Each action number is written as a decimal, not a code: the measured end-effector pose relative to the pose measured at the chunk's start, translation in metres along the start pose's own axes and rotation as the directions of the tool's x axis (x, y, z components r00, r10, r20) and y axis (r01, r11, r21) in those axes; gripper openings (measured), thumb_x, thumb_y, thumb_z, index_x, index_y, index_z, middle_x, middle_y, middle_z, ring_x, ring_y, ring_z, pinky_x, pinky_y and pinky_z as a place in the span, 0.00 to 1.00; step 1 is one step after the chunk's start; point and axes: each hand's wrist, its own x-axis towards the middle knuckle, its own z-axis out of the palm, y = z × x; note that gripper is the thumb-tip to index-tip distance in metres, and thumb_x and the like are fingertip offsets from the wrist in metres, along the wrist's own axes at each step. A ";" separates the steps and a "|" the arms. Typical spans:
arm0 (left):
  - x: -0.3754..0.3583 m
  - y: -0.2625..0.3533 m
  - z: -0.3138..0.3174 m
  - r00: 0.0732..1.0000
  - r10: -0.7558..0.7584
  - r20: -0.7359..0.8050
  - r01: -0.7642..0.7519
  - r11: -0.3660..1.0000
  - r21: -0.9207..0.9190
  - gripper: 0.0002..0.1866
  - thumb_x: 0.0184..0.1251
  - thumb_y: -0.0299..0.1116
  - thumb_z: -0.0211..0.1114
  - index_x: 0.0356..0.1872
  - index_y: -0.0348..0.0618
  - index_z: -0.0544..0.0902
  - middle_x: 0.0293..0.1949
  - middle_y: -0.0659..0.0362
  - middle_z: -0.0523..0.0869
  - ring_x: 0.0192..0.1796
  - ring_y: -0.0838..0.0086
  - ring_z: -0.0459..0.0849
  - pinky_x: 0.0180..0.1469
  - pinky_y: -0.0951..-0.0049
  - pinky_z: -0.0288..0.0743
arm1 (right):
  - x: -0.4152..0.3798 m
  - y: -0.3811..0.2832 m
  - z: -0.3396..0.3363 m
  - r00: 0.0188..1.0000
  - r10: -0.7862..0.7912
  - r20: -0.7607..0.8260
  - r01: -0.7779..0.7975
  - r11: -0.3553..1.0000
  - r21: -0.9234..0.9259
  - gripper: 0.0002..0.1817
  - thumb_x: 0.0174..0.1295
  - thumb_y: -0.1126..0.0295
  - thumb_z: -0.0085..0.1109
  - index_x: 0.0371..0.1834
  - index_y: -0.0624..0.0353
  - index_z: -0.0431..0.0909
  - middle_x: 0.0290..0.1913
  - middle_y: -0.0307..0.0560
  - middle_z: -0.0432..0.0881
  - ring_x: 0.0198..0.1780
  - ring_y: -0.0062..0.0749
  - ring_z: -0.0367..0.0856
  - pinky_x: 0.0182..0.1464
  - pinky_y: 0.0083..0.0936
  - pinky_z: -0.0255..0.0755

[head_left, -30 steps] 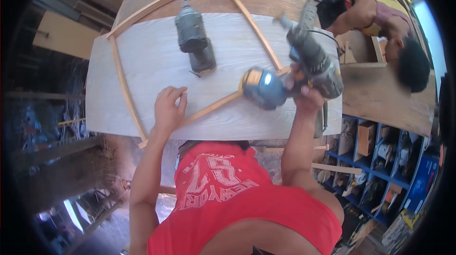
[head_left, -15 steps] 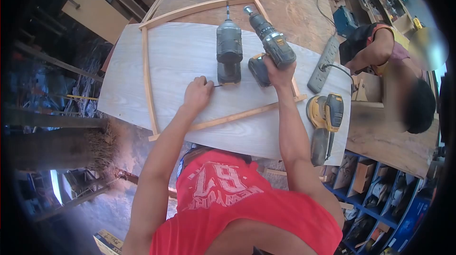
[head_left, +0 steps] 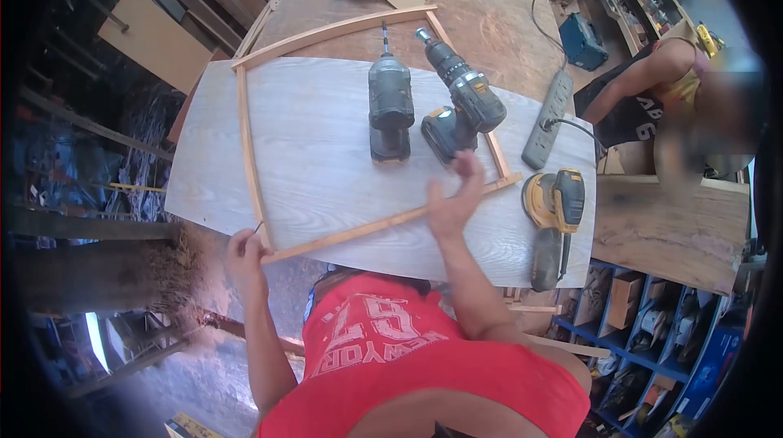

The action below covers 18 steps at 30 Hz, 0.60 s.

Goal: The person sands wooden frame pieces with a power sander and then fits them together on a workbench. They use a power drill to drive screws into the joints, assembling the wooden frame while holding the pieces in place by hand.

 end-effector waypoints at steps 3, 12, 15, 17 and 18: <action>-0.012 0.000 -0.022 1.000 -0.016 -0.013 0.012 0.964 -0.266 0.10 0.75 0.30 0.67 0.49 0.33 0.82 0.37 0.58 0.84 0.35 0.74 0.85 0.40 0.74 0.84 | 0.003 -0.020 0.048 0.973 -0.194 0.127 0.198 0.980 -0.018 0.42 0.48 0.72 0.75 0.70 0.65 0.67 0.60 0.60 0.74 0.63 0.50 0.74 0.66 0.41 0.68; 0.005 0.029 -0.068 0.993 -0.030 0.115 0.093 0.802 -0.590 0.10 0.80 0.39 0.62 0.48 0.43 0.80 0.46 0.55 0.88 0.42 0.72 0.89 0.38 0.71 0.87 | 0.064 -0.024 0.130 0.996 -0.030 0.083 0.028 0.999 0.018 0.21 0.53 0.67 0.74 0.48 0.64 0.80 0.35 0.50 0.87 0.35 0.44 0.87 0.40 0.35 0.79; 0.046 -0.005 -0.118 0.916 0.009 0.401 0.271 0.722 -0.637 0.11 0.80 0.39 0.61 0.52 0.44 0.79 0.49 0.56 0.87 0.46 0.72 0.89 0.34 0.76 0.85 | 0.044 -0.076 0.113 0.999 -0.049 0.024 0.048 0.998 0.040 0.18 0.53 0.66 0.75 0.44 0.61 0.83 0.42 0.49 0.88 0.42 0.39 0.88 0.48 0.37 0.79; 0.068 -0.013 -0.136 0.880 -0.049 0.473 0.378 0.675 -0.634 0.11 0.81 0.38 0.61 0.54 0.44 0.78 0.50 0.58 0.87 0.45 0.75 0.89 0.32 0.78 0.84 | -0.003 -0.101 0.083 0.992 -0.112 -0.056 0.113 0.993 0.018 0.17 0.54 0.66 0.75 0.44 0.60 0.83 0.44 0.48 0.88 0.44 0.38 0.88 0.50 0.37 0.79; 0.084 -0.015 -0.141 0.857 -0.075 0.510 0.443 0.614 -0.654 0.12 0.81 0.37 0.61 0.57 0.45 0.78 0.51 0.59 0.86 0.44 0.77 0.89 0.30 0.81 0.83 | -0.022 -0.118 0.064 0.940 -0.327 0.101 0.337 0.934 -0.114 0.17 0.59 0.68 0.73 0.50 0.60 0.82 0.45 0.45 0.88 0.45 0.33 0.86 0.51 0.33 0.79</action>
